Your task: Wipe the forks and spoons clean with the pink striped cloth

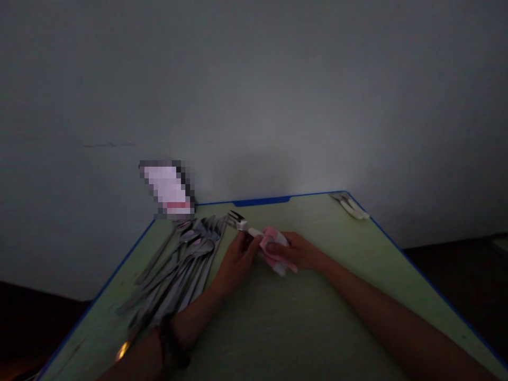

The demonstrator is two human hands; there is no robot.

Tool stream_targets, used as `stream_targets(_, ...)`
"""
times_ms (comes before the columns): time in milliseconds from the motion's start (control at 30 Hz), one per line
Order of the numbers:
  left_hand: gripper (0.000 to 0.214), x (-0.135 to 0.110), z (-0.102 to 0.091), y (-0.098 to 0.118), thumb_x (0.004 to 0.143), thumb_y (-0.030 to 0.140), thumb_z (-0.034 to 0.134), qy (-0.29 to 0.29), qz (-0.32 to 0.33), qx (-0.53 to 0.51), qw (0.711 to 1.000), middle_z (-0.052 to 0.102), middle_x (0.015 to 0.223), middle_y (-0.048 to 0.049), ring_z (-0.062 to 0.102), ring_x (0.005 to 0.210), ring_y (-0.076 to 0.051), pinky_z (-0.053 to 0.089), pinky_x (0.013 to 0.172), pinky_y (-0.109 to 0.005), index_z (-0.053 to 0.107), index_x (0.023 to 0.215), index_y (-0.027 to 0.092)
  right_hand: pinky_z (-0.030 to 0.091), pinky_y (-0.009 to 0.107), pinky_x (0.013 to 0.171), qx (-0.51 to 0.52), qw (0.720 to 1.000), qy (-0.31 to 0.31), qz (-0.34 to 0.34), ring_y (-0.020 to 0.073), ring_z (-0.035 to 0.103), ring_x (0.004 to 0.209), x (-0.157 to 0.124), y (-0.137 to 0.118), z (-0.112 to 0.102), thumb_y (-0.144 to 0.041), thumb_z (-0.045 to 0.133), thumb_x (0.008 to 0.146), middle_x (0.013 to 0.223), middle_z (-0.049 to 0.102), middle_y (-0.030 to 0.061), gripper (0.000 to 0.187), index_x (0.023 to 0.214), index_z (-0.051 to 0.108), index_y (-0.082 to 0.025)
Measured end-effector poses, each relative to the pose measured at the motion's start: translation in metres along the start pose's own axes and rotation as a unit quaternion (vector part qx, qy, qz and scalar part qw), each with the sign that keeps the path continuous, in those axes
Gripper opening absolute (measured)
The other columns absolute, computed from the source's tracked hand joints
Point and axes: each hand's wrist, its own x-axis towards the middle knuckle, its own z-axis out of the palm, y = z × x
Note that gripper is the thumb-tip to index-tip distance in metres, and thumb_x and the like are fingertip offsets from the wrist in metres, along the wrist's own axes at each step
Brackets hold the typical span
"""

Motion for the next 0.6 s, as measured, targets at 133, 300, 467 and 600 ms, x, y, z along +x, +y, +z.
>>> stream_targets(133, 0.024, -0.0008, -0.0022, 0.0032, 0.076, 0.04, 0.054, -0.012, 0.026, 0.022, 0.999, 0.053, 0.065, 0.0024, 0.05, 0.061, -0.013, 0.039, 0.054, -0.022, 0.051, 0.071, 0.017, 0.032, 0.019, 0.047, -0.007, 1.0, 0.001, -0.008, 0.0073, 0.042, 0.051, -0.0015, -0.0016, 0.0007, -0.058, 0.048, 0.077, 0.058, 0.048, -0.0027, 0.043, 0.073, 0.052, -0.015)
stream_targets(300, 0.023, -0.0031, -0.0007, 0.0061, 0.076, 0.037, 0.057, 0.019, 0.016, -0.012, 1.0, 0.048, 0.062, 0.0046, 0.044, 0.054, -0.009, 0.035, 0.049, -0.019, 0.048, 0.069, 0.017, 0.034, 0.019, 0.053, 0.004, 1.0, 0.005, -0.024, 0.0079, 0.043, 0.057, -0.0013, -0.0028, 0.0018, -0.054, 0.049, 0.078, 0.066, 0.05, -0.0015, 0.04, 0.082, 0.054, -0.014)
stream_targets(467, 0.02, -0.0082, 0.0043, 0.0055, 0.079, 0.038, 0.052, 0.056, -0.018, -0.115, 0.992, 0.042, 0.061, 0.0062, 0.041, 0.049, -0.008, 0.034, 0.043, -0.017, 0.047, 0.077, 0.019, 0.037, 0.02, 0.058, 0.014, 0.999, 0.014, -0.027, 0.0091, 0.046, 0.063, -0.0002, -0.0034, 0.0014, -0.051, 0.05, 0.079, 0.073, 0.054, -0.0003, 0.038, 0.089, 0.057, -0.015)
stream_targets(600, 0.022, -0.0059, 0.0018, 0.0007, 0.082, 0.043, 0.047, 0.085, -0.025, -0.181, 0.979, 0.051, 0.077, 0.0017, 0.052, 0.063, -0.011, 0.041, 0.045, -0.018, 0.047, 0.086, 0.021, 0.037, 0.02, 0.056, 0.034, 0.998, 0.053, -0.009, 0.0091, 0.047, 0.06, 0.0017, 0.0008, 0.0003, -0.051, 0.054, 0.076, 0.07, 0.055, -0.0002, 0.038, 0.086, 0.058, -0.015)
